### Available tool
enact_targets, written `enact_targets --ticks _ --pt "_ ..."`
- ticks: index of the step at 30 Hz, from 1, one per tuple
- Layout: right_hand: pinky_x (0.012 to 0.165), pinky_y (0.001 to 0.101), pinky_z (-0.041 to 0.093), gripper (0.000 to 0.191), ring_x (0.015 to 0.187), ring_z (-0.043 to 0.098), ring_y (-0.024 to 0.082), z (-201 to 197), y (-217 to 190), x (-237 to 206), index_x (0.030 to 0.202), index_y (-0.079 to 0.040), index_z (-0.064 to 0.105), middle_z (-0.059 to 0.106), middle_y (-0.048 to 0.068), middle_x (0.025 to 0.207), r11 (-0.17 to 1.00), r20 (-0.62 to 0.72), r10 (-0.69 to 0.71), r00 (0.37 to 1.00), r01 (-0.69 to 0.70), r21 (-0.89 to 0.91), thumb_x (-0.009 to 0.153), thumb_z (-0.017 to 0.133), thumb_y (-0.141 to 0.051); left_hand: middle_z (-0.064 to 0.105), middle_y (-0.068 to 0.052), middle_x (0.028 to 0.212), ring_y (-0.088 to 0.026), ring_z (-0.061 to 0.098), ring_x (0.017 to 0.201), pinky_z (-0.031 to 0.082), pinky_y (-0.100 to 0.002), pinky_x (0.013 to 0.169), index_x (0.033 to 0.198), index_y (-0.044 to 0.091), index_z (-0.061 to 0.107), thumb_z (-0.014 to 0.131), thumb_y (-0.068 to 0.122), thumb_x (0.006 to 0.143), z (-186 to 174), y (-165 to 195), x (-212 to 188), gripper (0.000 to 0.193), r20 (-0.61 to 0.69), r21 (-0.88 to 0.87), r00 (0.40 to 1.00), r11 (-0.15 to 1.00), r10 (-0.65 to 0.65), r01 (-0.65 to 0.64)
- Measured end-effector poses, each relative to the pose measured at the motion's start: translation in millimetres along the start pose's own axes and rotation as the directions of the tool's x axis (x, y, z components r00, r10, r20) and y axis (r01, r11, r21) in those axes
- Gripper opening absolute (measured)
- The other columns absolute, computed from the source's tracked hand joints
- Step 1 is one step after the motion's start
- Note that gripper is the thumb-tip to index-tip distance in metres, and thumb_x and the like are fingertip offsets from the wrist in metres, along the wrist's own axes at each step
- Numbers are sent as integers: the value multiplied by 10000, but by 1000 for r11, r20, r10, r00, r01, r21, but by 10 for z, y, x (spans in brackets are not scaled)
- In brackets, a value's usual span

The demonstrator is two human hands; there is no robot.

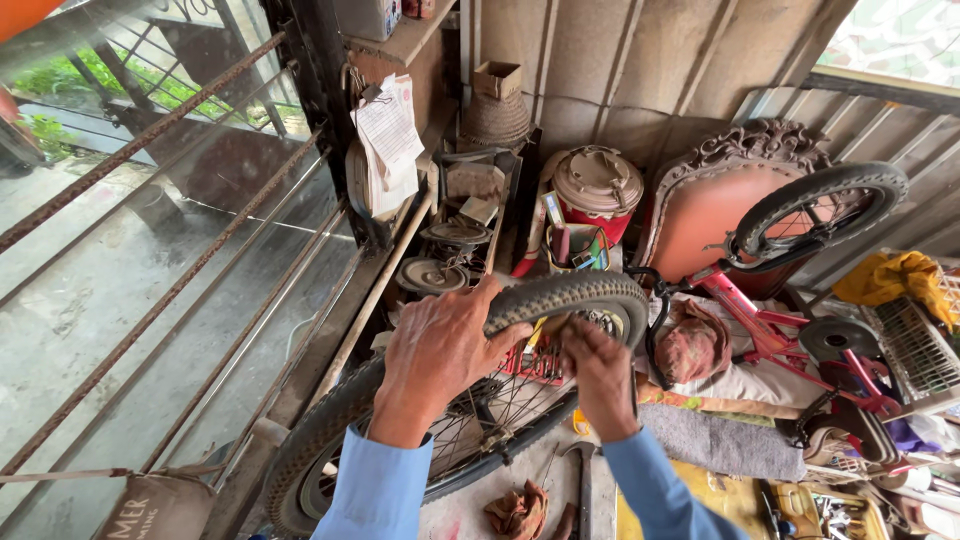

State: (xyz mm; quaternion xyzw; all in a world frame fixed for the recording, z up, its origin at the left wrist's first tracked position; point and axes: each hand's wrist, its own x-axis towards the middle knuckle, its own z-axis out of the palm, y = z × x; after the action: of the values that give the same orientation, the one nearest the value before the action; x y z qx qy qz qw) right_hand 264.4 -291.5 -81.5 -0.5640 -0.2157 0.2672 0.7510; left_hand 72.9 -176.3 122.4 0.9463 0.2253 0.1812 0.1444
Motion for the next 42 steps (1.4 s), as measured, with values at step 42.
enact_targets --ticks 42 --pt "318 240 479 245 403 567 102 55 783 -632 1106 -92 804 827 140 920 863 109 -352 930 367 -348 948 629 -25 719 -73 671 -258 711 579 539 -426 580 1064 105 639 753 483 861 75 -204 91 444 13 33 1000 999 12 -12"
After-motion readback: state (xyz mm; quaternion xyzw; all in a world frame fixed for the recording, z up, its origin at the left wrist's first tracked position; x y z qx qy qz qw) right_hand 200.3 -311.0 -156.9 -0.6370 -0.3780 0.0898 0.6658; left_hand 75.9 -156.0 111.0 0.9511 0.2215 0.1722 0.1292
